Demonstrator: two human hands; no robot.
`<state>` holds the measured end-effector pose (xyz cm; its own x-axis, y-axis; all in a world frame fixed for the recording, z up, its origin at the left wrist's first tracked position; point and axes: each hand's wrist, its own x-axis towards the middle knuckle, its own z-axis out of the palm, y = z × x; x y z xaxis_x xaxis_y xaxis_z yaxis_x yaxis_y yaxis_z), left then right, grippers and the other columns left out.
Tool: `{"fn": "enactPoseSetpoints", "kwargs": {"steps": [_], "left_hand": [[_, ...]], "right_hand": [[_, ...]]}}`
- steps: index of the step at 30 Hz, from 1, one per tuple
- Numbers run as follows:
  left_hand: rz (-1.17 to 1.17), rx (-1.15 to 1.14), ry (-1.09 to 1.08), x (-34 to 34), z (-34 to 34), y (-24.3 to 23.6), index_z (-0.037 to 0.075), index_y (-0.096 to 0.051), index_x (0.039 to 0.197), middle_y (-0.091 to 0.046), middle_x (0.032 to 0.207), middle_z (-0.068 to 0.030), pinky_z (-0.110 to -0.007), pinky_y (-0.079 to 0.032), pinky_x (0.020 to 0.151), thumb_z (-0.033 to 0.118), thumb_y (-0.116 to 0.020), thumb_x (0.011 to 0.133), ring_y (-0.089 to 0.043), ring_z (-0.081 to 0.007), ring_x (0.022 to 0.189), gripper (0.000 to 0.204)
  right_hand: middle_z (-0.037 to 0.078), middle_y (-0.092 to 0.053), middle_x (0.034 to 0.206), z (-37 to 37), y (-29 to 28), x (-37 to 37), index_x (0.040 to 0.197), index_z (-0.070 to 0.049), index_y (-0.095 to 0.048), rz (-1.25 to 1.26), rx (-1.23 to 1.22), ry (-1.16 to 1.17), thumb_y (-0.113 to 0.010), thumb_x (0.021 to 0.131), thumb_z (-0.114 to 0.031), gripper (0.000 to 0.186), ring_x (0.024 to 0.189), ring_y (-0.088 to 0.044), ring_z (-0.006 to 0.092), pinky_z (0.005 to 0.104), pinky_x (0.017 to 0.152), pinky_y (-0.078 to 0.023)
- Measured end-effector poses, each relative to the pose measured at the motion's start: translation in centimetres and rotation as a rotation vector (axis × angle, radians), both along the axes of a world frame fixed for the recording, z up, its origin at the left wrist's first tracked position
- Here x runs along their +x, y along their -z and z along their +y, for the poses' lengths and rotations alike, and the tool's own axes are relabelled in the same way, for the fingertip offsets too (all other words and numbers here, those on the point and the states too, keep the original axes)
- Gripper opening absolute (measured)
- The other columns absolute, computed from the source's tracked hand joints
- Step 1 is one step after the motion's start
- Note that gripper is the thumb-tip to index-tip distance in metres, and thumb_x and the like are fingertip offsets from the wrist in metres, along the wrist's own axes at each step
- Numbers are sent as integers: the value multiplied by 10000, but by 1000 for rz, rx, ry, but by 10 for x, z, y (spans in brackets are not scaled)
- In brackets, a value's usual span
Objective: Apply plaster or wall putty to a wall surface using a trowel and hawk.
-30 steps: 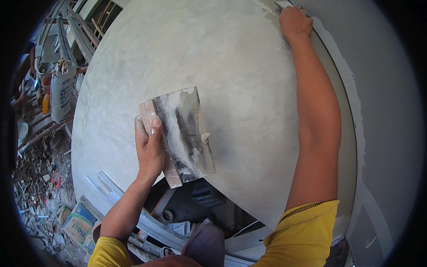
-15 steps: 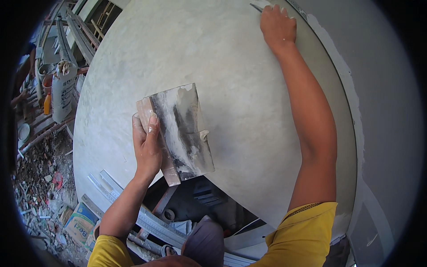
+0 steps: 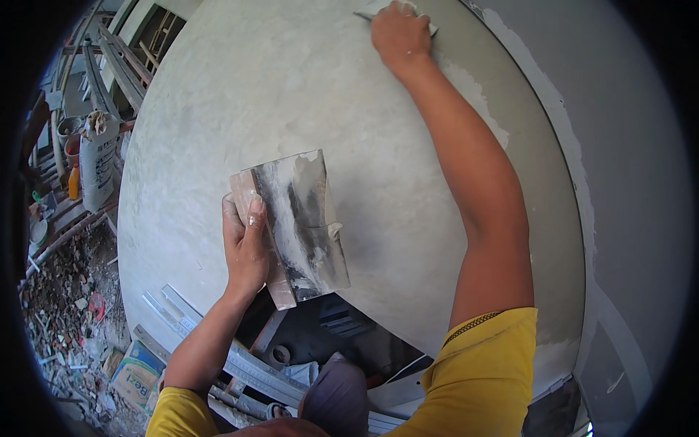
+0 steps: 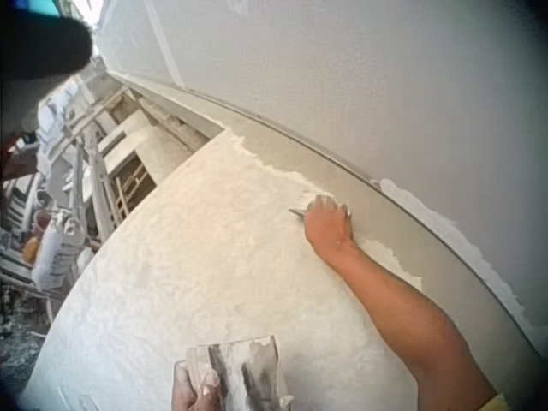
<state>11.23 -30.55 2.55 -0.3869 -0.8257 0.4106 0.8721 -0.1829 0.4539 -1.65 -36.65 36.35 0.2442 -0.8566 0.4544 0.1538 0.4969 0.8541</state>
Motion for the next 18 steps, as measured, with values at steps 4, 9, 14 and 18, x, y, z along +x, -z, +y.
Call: {"fn": "enactPoseSetpoints", "kwargs": {"steps": [4,9,14,18], "left_hand": [[-29,-17,-27,0,0,4,-2,-449,1172,-518,1039,-83,-291,-396,899,281,-505,1022,-468,-133,969,326],[-71,-73,-43,0,3,5,27,-444,1216,-526,1077,-61,-279,-388,925,311,-464,1042,-474,-105,995,334],[-33,-22,10,-4,9,3,8,-452,1192,-526,1069,-78,-287,-390,919,288,-487,1030,-475,-122,996,326],[-47,-46,14,-7,15,4,-5,-448,1174,-510,1058,-89,-291,-388,914,270,-504,1022,-466,-135,994,319]], "right_hand": [[77,-652,1033,16,33,19,946,-77,-683,-125,122,179,-525,900,-132,173,1007,-636,233,440,741,-514],[79,-647,1069,66,-30,11,1046,-79,-659,73,-146,0,-497,927,-158,217,1069,-613,251,473,808,-498],[89,-640,1113,97,-61,3,1090,-76,-644,25,-282,186,-479,940,-152,235,1109,-599,265,485,852,-488],[90,-646,1099,100,-5,-7,1091,-54,-647,-4,-128,54,-497,918,-151,249,1080,-600,250,496,833,-491]]}}
